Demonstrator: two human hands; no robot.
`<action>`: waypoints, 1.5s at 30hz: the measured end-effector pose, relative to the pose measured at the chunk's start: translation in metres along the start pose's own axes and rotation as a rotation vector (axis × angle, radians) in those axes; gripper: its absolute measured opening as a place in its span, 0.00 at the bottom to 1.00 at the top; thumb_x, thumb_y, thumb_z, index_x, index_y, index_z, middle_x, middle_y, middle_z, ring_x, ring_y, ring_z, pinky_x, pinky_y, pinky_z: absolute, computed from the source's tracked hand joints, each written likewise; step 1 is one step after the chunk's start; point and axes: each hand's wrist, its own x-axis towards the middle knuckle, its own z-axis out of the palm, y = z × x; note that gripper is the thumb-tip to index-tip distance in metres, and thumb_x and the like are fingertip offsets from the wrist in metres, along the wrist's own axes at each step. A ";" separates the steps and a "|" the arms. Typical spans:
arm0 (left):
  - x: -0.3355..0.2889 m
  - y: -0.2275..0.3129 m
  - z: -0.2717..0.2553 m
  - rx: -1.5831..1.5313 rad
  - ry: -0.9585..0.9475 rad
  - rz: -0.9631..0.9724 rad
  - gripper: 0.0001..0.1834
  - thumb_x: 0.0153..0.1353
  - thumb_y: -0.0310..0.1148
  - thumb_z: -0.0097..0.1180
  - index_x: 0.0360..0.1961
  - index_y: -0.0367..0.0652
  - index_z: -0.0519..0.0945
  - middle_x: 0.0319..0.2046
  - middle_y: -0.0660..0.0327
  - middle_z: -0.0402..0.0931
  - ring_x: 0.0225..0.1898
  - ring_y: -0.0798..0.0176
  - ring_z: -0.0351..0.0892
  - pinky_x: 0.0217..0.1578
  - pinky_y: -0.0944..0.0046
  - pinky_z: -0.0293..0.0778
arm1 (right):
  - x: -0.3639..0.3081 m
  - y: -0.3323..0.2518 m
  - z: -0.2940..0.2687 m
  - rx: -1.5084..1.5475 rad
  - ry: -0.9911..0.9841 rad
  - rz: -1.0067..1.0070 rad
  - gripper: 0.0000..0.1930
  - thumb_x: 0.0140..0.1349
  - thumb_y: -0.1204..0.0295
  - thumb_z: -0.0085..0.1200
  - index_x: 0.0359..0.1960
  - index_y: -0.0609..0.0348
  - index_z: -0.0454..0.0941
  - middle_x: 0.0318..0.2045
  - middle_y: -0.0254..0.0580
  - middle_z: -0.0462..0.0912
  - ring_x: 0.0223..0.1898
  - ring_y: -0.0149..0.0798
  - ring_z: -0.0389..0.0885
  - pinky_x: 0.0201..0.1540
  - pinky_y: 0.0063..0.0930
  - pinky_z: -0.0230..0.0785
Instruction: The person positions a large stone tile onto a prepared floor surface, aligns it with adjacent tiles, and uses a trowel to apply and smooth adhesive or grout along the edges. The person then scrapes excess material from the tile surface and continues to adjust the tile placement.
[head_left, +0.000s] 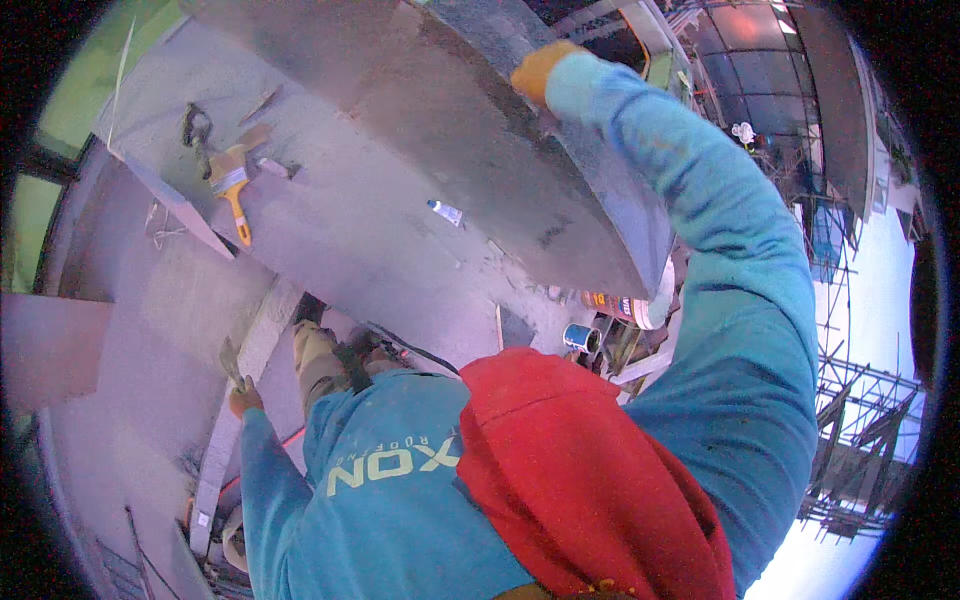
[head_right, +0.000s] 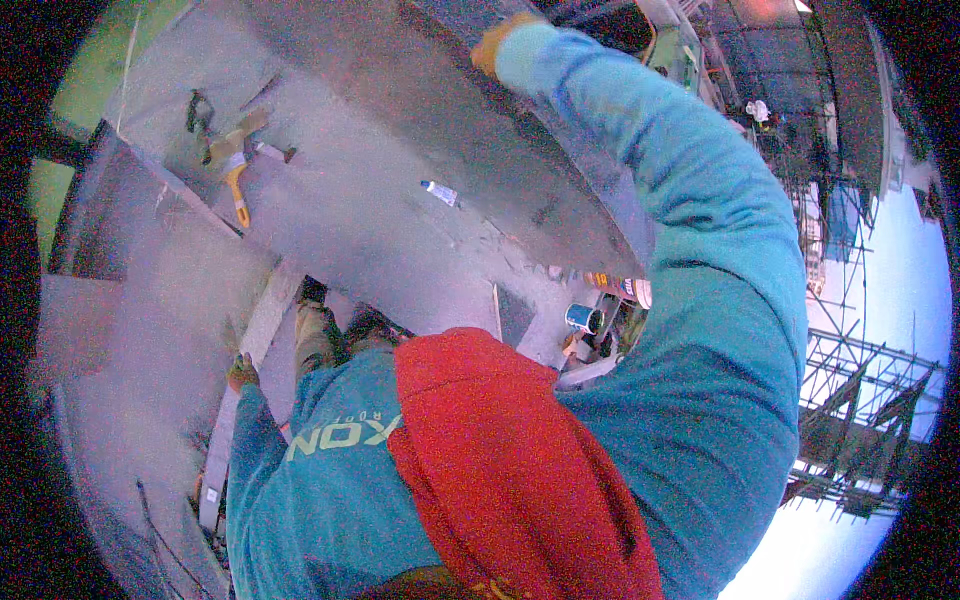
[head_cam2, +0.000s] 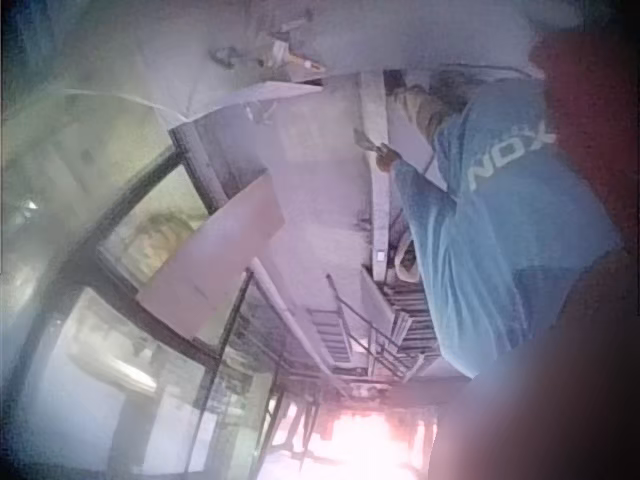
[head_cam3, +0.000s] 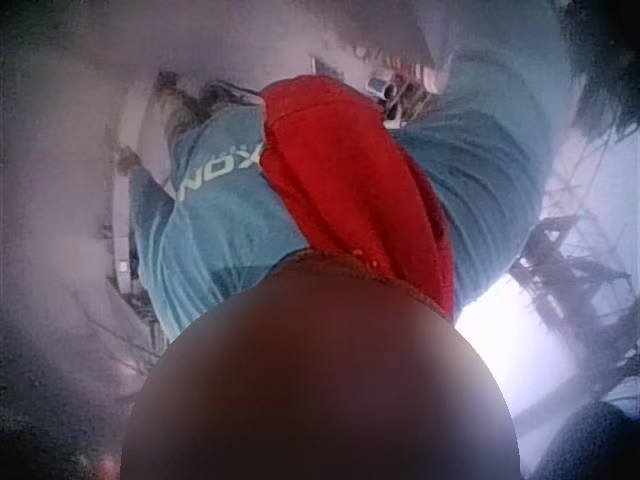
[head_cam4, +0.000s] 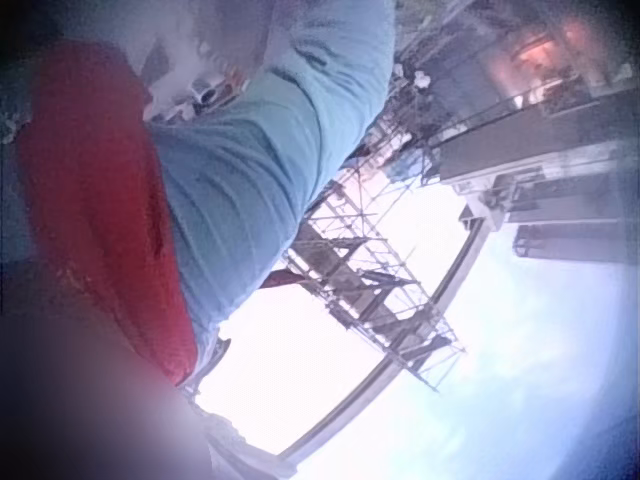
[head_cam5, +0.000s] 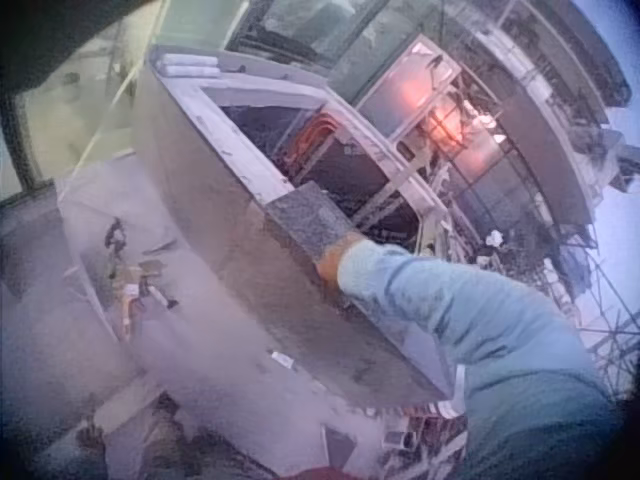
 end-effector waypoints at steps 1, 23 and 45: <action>0.008 0.008 -0.003 -0.060 0.080 0.085 0.35 0.55 0.65 0.54 0.41 0.39 0.83 0.38 0.46 0.81 0.41 0.43 0.80 0.44 0.49 0.74 | -0.016 -0.008 0.019 -0.053 -0.048 -0.020 0.12 0.55 0.74 0.53 0.40 0.53 0.83 0.39 0.48 0.85 0.44 0.51 0.84 0.42 0.46 0.78; -0.011 0.127 -0.010 0.106 0.097 0.433 0.34 0.56 0.63 0.54 0.35 0.37 0.83 0.33 0.44 0.81 0.38 0.40 0.80 0.42 0.45 0.73 | -0.173 -0.057 0.262 0.142 -0.016 0.083 0.07 0.55 0.70 0.52 0.30 0.53 0.83 0.29 0.44 0.85 0.35 0.49 0.86 0.37 0.44 0.78; -0.071 0.238 -0.065 -0.038 0.235 0.703 0.27 0.57 0.55 0.59 0.34 0.38 0.84 0.29 0.45 0.81 0.33 0.42 0.81 0.37 0.47 0.74 | -0.283 -0.133 0.341 0.906 0.437 0.702 0.27 0.63 0.60 0.53 0.65 0.35 0.64 0.59 0.50 0.72 0.60 0.53 0.70 0.60 0.47 0.65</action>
